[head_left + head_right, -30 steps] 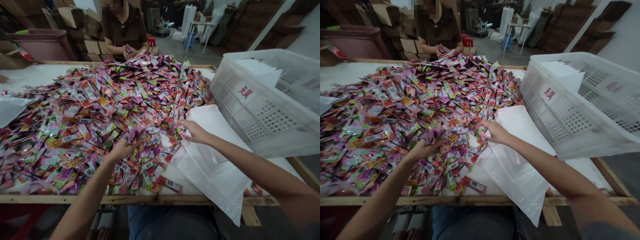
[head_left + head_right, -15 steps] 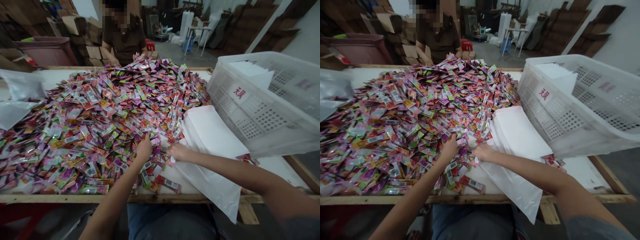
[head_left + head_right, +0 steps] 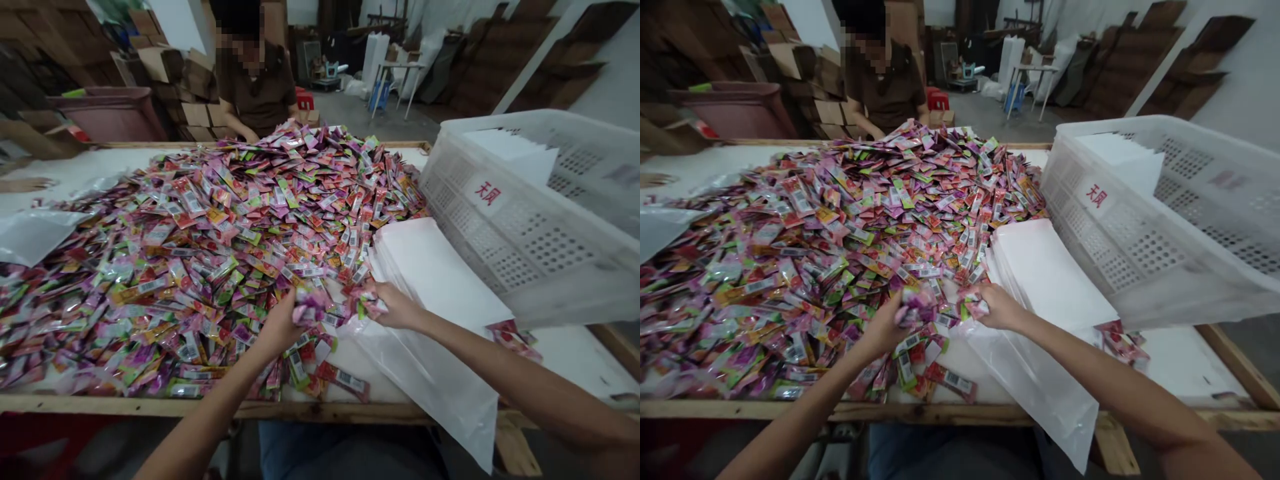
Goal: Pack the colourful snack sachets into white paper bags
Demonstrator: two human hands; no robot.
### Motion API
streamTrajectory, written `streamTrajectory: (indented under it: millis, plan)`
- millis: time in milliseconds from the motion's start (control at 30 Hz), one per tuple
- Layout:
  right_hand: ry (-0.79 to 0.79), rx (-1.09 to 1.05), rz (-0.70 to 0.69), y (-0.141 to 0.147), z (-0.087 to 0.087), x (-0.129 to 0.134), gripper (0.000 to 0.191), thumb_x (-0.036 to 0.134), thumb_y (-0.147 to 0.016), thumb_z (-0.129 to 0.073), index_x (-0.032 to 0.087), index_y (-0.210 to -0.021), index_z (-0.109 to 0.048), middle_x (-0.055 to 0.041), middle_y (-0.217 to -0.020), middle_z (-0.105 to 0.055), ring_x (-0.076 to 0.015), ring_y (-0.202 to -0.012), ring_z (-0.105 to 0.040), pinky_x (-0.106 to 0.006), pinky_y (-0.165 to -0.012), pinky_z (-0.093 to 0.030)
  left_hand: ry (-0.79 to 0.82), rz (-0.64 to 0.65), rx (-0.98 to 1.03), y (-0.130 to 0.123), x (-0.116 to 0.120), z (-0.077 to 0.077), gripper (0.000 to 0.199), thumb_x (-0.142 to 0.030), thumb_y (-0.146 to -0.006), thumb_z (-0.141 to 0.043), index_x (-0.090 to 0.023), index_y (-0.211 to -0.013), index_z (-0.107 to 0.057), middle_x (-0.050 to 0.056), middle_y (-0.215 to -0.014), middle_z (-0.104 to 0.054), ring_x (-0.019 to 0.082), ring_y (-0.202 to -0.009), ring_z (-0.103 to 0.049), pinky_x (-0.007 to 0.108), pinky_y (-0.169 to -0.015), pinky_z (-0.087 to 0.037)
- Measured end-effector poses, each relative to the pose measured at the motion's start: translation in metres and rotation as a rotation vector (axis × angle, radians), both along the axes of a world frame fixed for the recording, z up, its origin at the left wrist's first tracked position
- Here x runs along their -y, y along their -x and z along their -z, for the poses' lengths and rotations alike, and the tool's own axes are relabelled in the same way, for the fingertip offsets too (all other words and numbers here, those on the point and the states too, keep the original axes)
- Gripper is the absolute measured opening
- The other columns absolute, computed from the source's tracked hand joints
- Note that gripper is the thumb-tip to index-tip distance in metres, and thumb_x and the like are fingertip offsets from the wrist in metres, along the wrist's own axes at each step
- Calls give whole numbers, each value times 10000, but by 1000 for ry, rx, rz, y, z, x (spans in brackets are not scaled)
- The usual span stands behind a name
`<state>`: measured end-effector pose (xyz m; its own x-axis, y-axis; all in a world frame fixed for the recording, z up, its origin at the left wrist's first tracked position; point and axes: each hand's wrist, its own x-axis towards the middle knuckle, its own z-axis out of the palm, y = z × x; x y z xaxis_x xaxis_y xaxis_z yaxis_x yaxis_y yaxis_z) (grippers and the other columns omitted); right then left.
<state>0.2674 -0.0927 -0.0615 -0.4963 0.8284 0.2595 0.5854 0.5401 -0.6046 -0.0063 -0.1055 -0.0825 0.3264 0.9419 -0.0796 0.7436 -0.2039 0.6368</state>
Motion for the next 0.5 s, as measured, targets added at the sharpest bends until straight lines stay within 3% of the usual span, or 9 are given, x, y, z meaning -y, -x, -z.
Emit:
streamTrajectory:
  millis: [133,267,400,500]
  plan:
    - [28,-71,299,9,11,-1,37,218,-652,-526,195,-625,-533,-3,-581,-569,-148,-511,-535,-252,-497,-423,-15,145,-291,-2,12,-2,754,18,-612,-463,-181,-1310,-259,141,-1163,-527,238,-1021,-551,325,-810,-446]
    - [89,-137,231,37,20,-18,159,218,-559,-583,197,-716,-568,-10,-673,-607,-196,-661,-588,-310,-627,-473,-47,216,-401,10,6,-8,846,73,-578,-399,-180,-1357,-190,108,-1044,-602,214,-996,-559,331,-846,-430]
    - [56,-169,424,54,8,-64,130,299,-583,-582,210,-581,-487,-1,-587,-558,-198,-609,-560,-360,-634,-471,-157,140,-237,48,-9,-41,808,32,-562,-449,-175,-1323,-273,114,-1122,-580,219,-1021,-552,319,-844,-445]
    - [27,-282,554,63,-17,-115,221,380,-585,-630,210,-620,-493,15,-582,-549,-176,-587,-546,-326,-599,-473,-399,-10,-23,82,-27,-76,726,-104,-611,-531,-196,-1299,-318,66,-1038,-619,210,-924,-592,297,-768,-476]
